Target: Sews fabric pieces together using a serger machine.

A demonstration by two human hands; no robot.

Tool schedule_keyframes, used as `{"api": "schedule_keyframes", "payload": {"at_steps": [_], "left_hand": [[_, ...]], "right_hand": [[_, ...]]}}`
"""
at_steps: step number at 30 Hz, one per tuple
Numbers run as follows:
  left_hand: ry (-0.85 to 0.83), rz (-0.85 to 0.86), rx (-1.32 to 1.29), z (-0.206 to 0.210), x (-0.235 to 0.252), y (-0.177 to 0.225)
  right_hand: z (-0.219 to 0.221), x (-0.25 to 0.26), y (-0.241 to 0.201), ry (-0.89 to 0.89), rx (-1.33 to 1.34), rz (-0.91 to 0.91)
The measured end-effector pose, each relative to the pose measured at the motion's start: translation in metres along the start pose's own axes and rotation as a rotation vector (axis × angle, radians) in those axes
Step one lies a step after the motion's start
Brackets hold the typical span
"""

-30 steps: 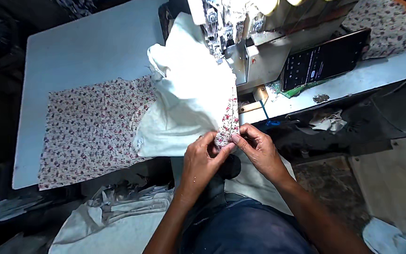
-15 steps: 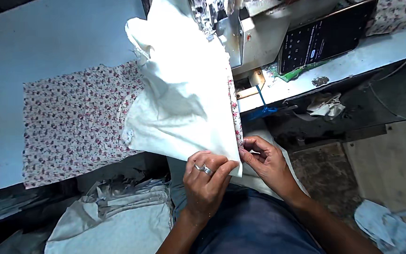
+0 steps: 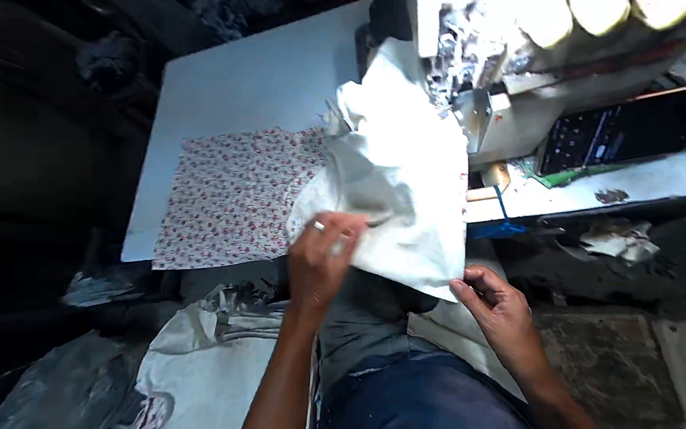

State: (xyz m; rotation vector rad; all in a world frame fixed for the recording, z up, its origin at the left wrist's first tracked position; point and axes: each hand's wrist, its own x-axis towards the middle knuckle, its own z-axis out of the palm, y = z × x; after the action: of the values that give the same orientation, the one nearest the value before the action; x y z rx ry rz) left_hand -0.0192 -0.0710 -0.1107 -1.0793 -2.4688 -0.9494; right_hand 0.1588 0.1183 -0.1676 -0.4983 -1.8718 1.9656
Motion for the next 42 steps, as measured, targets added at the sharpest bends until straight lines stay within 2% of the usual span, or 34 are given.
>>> {"api": "schedule_keyframes", "payload": {"at_steps": [2,5,8,10,12,14,16,17,20,25,32,38,42], "left_hand": [[0.064,-0.188,0.143,-0.020,0.022,-0.028],[-0.011,-0.359,0.196,-0.029,0.051,-0.058],[-0.191,-0.403,0.158,-0.013,0.064,-0.069],[-0.242,-0.393,0.105,-0.001,0.069,-0.072],[-0.145,-0.460,-0.036,-0.011,0.069,-0.067],[0.146,-0.536,-0.152,-0.042,0.059,-0.054],[0.369,-0.528,-0.208,-0.072,0.038,-0.031],[0.416,-0.536,-0.228,-0.076,0.027,-0.025],[0.400,-0.607,-0.219,-0.077,-0.008,-0.033],[0.343,-0.649,-0.182,-0.079,-0.034,-0.031],[0.291,-0.556,-0.169,-0.085,0.001,-0.044],[0.275,-0.538,-0.166,-0.080,0.057,-0.070],[0.253,-0.528,-0.218,-0.074,0.087,-0.090]], "right_hand": [[-0.001,0.000,-0.001,0.006,0.022,0.027],[-0.002,0.000,0.000,0.023,0.027,0.045],[0.000,0.002,0.003,0.036,0.024,0.052],[0.001,0.004,0.000,0.047,0.036,0.072],[-0.003,0.002,-0.013,0.005,0.106,0.067],[-0.012,-0.002,-0.034,-0.115,0.282,0.021],[-0.017,-0.004,-0.044,-0.235,0.392,-0.003],[-0.015,-0.001,-0.042,-0.239,0.382,0.021],[-0.008,0.004,-0.024,-0.211,0.232,0.177],[-0.015,-0.013,-0.022,-0.180,0.128,0.073],[-0.016,-0.006,-0.020,-0.117,-0.005,-0.033],[-0.009,0.054,-0.025,-0.081,-0.058,-0.185],[-0.004,0.089,-0.035,-0.073,-0.092,-0.209]]}}
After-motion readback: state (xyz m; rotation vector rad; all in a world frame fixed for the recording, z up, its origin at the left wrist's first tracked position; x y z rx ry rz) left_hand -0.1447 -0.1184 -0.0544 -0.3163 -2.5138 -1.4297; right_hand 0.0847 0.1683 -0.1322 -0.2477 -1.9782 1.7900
